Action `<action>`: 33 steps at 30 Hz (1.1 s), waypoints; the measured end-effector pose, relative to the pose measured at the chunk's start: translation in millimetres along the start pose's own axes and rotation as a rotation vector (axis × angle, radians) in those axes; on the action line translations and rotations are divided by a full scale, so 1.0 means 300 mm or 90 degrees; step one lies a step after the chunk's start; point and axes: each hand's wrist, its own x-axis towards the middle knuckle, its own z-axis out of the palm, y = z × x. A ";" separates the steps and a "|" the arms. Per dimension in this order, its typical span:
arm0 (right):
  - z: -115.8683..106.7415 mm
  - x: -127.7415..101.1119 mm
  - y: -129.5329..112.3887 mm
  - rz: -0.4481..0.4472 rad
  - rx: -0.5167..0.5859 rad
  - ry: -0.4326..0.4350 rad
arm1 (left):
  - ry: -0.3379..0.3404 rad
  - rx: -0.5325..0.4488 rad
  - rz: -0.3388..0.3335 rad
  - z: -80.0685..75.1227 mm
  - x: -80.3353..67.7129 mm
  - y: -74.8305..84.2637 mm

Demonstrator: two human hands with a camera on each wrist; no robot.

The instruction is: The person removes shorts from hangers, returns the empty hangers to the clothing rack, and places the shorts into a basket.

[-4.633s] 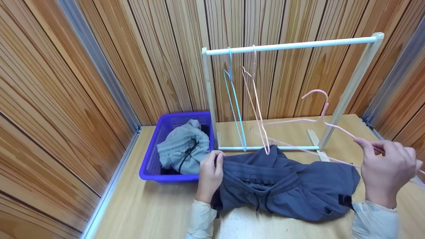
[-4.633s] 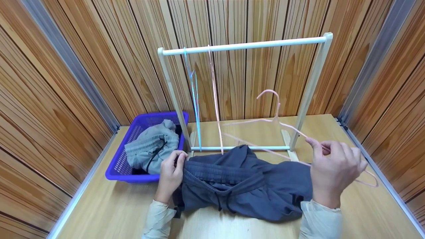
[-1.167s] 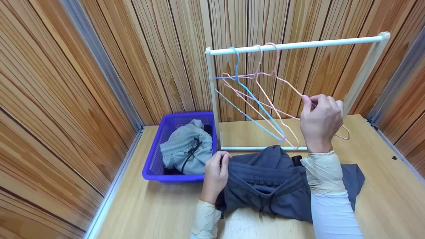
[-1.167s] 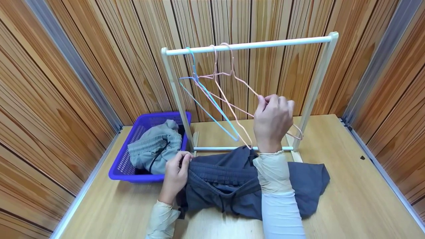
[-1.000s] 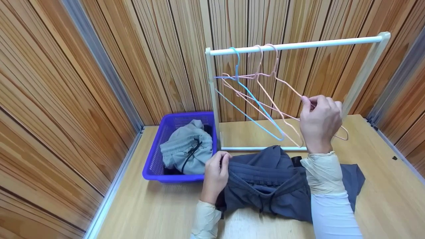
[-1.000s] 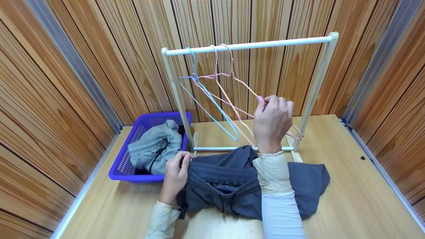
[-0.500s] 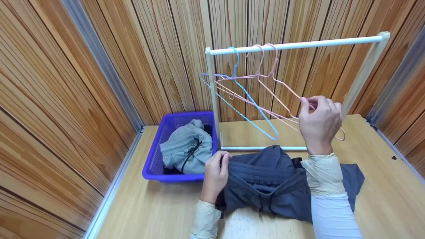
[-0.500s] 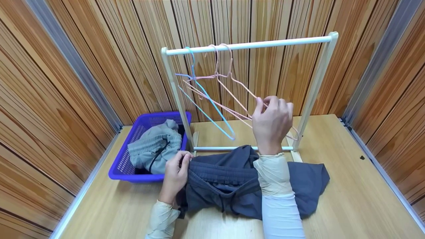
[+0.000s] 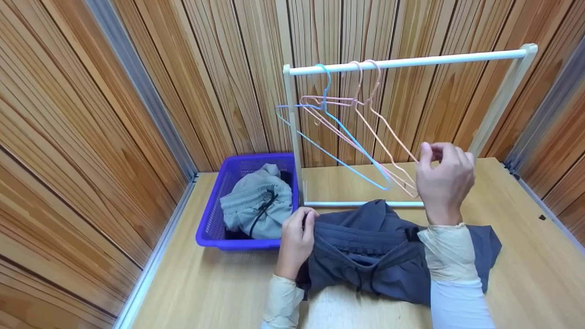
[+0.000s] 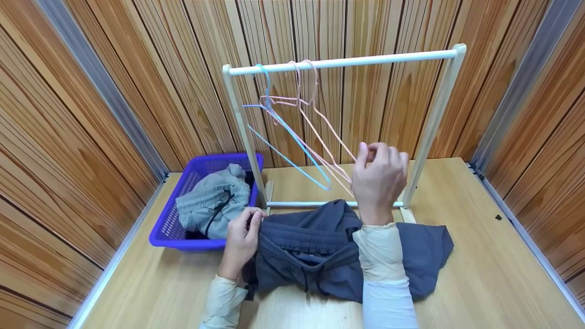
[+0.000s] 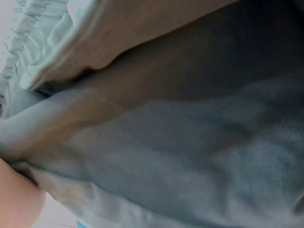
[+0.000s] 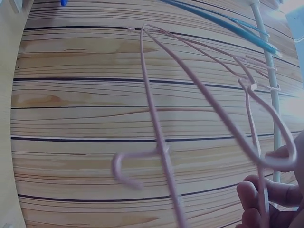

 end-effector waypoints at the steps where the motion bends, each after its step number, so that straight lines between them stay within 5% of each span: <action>1: -0.005 -0.005 0.005 0.003 0.002 0.002 | 0.001 0.004 0.000 0.000 0.000 0.000; 18: -0.129 -0.125 0.089 0.088 0.031 0.067 | 0.005 -0.011 0.000 -0.004 0.002 0.000; 33: -0.092 -0.243 0.222 0.090 0.170 0.133 | 0.001 -0.014 -0.008 -0.007 0.000 -0.006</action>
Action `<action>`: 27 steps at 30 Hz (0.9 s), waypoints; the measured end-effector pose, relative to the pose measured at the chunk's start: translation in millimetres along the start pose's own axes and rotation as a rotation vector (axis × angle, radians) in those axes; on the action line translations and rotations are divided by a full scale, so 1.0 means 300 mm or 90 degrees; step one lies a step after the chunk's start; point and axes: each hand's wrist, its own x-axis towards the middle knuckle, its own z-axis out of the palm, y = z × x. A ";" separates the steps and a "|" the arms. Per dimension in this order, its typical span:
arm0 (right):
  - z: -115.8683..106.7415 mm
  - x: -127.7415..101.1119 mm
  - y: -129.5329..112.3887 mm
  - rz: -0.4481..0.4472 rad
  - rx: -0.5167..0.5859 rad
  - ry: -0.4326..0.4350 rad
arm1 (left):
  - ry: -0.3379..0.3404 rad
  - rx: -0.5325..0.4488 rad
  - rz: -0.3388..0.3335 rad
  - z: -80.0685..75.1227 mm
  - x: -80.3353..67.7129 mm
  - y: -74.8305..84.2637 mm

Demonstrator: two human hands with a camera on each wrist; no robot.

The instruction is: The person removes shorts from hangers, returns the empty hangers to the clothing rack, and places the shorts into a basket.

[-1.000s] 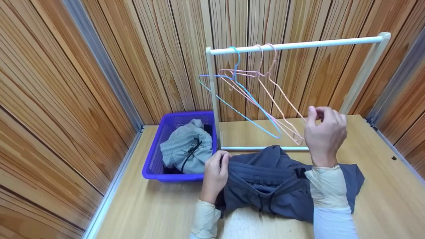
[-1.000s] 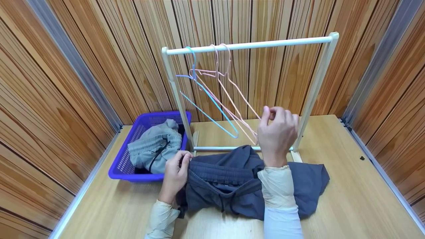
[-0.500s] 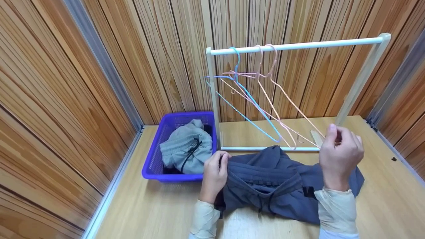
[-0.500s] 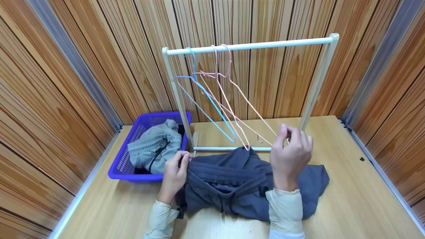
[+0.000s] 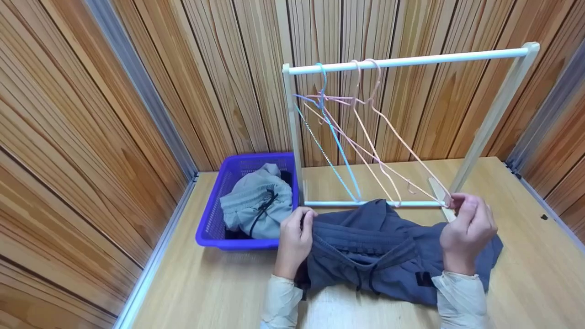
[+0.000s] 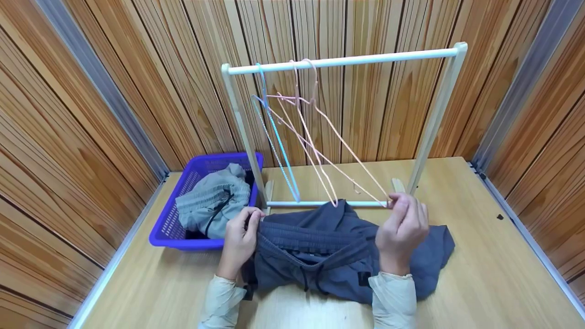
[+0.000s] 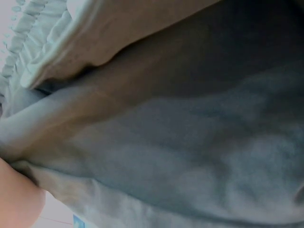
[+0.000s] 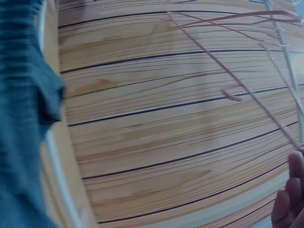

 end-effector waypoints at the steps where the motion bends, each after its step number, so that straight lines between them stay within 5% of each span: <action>1: 0.002 -0.005 0.010 0.005 0.003 0.001 | 0.000 -0.002 -0.001 -0.001 0.001 0.000; 12: 0.021 -0.034 0.100 -0.013 0.004 -0.061 | -0.010 -0.009 -0.002 -0.014 0.000 -0.007; 19: 0.021 -0.046 0.130 -0.028 -0.056 -0.227 | -0.004 0.012 0.005 -0.041 0.001 -0.025; 27: 0.047 -0.090 0.183 -0.062 -0.032 -0.432 | -0.022 0.069 0.002 -0.084 -0.024 -0.048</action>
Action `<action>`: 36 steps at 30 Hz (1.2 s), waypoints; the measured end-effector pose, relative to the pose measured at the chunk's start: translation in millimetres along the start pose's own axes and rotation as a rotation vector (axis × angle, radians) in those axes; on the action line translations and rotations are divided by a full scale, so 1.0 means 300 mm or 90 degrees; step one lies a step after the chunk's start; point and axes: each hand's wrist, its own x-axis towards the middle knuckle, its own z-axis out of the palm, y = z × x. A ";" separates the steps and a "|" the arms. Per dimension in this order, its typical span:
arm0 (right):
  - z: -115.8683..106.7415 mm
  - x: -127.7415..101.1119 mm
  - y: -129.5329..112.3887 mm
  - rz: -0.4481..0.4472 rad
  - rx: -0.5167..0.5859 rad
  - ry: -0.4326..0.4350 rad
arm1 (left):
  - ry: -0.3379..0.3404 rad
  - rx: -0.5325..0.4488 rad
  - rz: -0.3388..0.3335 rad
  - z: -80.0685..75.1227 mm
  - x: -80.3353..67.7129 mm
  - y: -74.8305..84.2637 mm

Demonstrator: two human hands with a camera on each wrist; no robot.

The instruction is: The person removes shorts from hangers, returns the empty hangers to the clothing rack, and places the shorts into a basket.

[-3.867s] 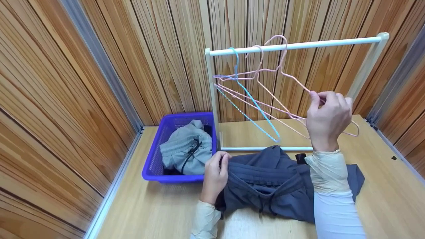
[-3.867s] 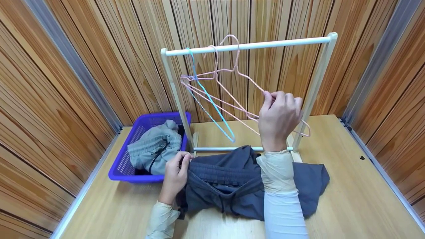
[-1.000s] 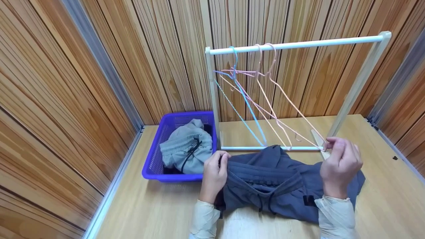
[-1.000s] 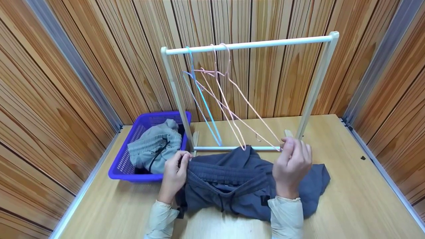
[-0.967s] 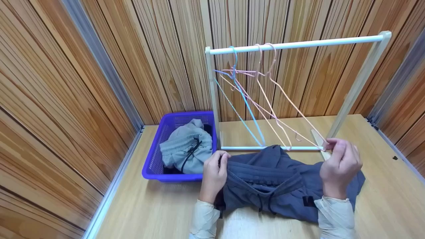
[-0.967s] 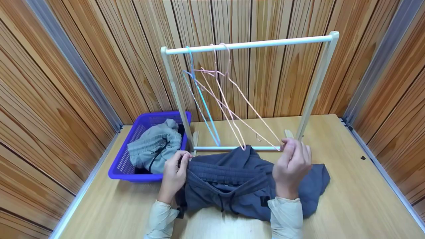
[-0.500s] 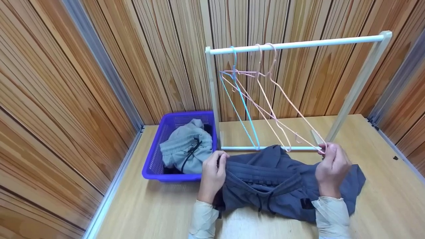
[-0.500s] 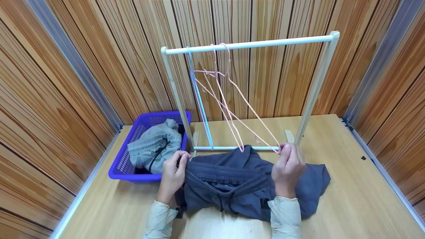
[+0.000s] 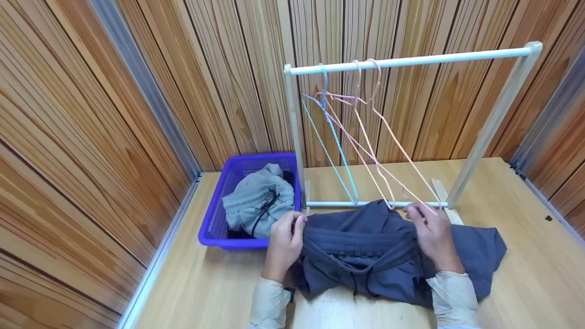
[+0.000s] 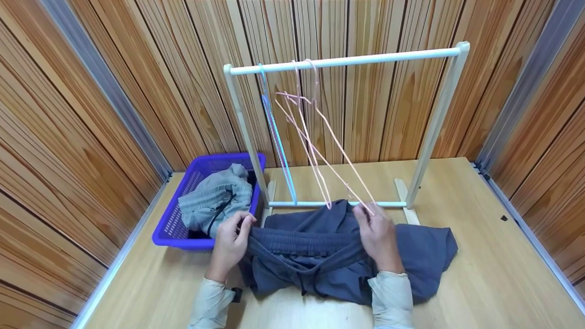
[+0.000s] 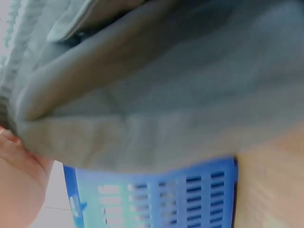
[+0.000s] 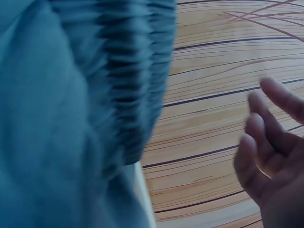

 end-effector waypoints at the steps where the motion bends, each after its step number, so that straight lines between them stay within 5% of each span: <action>1: 0.004 -0.003 0.004 -0.009 0.006 -0.031 | 0.003 0.006 0.001 -0.005 -0.002 -0.004; 8: 0.041 -0.041 0.014 -0.062 0.016 -0.314 | 0.029 0.021 -0.014 -0.092 0.004 -0.055; 14: 0.099 -0.066 -0.018 -0.019 -0.042 -0.496 | 0.154 0.078 -0.063 -0.258 0.001 -0.150; 19: 0.133 -0.074 -0.042 0.017 -0.073 -0.525 | 0.272 0.147 -0.128 -0.384 -0.035 -0.231; 23: 0.146 -0.074 -0.053 0.035 -0.082 -0.534 | 0.315 0.171 -0.177 -0.443 -0.065 -0.278; 29: 0.163 -0.080 -0.058 0.065 -0.082 -0.553 | 0.328 0.184 -0.266 -0.472 -0.105 -0.331; 36: 0.186 -0.085 -0.077 0.079 -0.095 -0.584 | 0.290 0.155 -0.357 -0.459 -0.130 -0.371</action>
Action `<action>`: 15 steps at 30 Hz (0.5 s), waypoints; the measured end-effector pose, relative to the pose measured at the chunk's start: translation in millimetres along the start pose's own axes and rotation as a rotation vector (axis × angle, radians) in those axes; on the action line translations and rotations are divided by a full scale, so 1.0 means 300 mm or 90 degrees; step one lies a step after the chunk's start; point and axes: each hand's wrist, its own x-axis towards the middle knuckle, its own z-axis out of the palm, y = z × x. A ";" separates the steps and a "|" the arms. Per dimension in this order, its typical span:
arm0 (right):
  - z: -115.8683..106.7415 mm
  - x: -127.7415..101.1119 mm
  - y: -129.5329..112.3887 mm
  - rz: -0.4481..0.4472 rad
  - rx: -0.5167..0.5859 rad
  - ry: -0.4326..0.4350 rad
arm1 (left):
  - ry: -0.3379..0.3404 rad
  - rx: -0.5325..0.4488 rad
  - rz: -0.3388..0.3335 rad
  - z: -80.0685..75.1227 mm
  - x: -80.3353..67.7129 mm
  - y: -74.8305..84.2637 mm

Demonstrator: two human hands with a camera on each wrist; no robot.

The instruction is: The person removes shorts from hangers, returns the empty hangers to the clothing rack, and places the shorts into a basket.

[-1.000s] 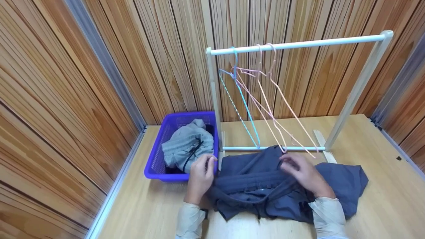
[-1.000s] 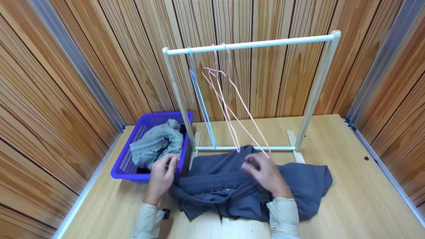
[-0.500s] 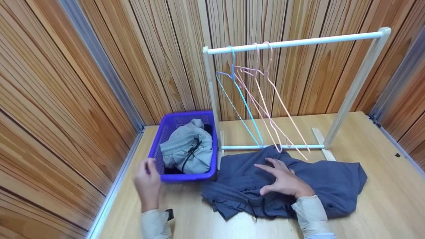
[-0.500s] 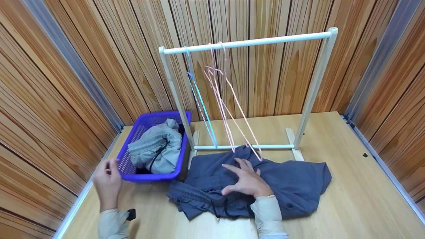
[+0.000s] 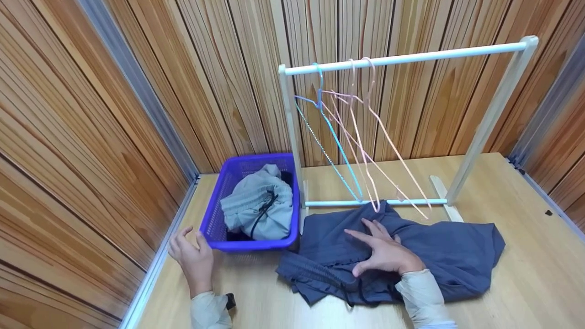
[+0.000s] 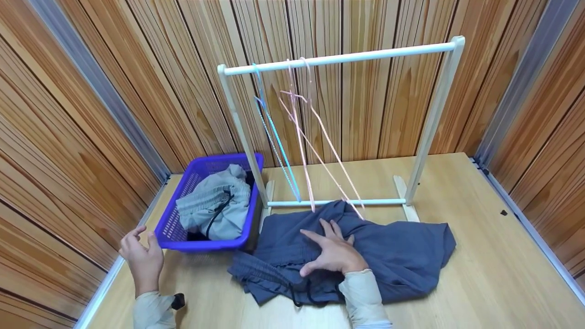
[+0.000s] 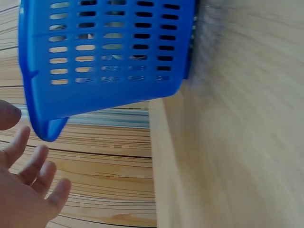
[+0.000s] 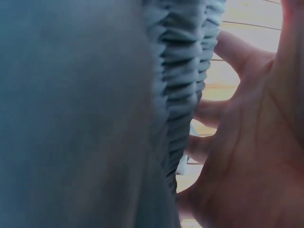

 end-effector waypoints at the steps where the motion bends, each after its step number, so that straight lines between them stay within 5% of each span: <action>1: 0.003 0.002 -0.004 0.001 -0.003 -0.004 | -0.008 -0.001 -0.013 0.003 -0.002 -0.003; 9: 0.033 0.010 -0.031 0.012 -0.030 -0.019 | -0.109 -0.052 -0.121 0.024 -0.010 -0.019; 15: 0.056 0.021 -0.046 0.016 -0.061 -0.019 | -0.147 -0.068 -0.144 0.035 -0.006 -0.027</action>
